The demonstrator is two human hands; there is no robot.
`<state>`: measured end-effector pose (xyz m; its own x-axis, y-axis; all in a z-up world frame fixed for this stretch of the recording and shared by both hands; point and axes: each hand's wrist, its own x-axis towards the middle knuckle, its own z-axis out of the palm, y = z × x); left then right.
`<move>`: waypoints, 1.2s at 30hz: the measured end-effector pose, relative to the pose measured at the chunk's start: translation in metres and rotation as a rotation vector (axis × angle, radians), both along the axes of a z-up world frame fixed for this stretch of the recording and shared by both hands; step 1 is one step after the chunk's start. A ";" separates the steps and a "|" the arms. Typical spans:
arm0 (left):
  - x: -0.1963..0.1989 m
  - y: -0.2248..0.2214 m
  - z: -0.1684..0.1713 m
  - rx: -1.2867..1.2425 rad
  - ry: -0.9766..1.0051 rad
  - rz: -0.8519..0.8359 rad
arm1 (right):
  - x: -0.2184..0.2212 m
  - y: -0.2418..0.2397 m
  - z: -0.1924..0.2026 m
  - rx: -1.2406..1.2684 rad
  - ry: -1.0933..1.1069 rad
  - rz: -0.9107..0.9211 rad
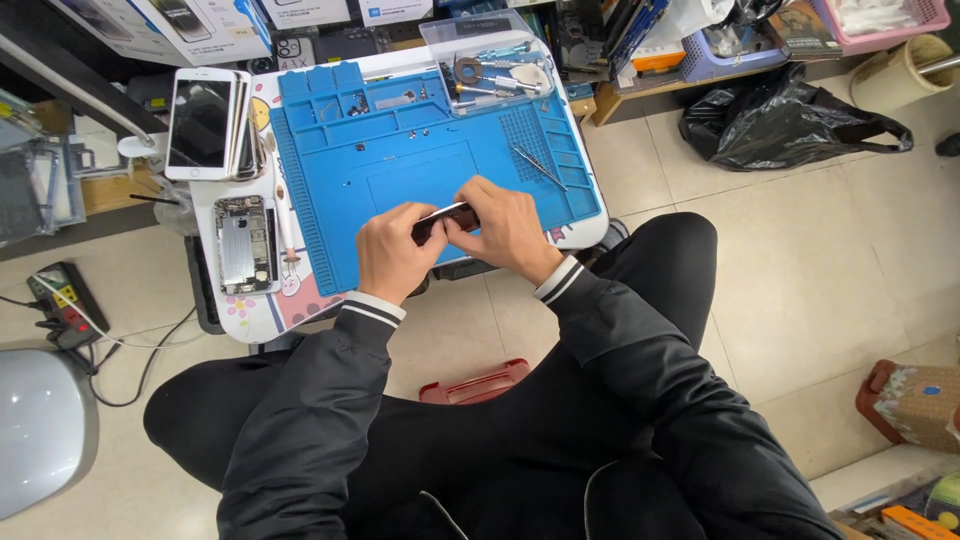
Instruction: The person is repairing a smartphone on a blue work mat. They use a screwdriver to remove screws from the phone's back, then use tweezers to carefully lift and disconnect internal components. The person handles the phone's battery and circuit board, placing small parts on the mat.
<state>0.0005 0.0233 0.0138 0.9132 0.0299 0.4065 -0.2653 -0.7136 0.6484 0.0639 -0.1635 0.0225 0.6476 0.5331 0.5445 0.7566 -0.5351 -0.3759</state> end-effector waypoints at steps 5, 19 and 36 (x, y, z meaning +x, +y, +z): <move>-0.002 0.025 -0.006 -0.066 0.017 0.027 | 0.006 0.026 -0.011 0.018 -0.014 0.025; 0.020 0.021 -0.011 -0.127 0.090 0.048 | 0.047 0.022 -0.025 -0.087 0.017 0.103; 0.044 0.031 -0.056 0.170 -0.054 -0.013 | 0.069 0.025 -0.036 -0.236 -0.124 0.192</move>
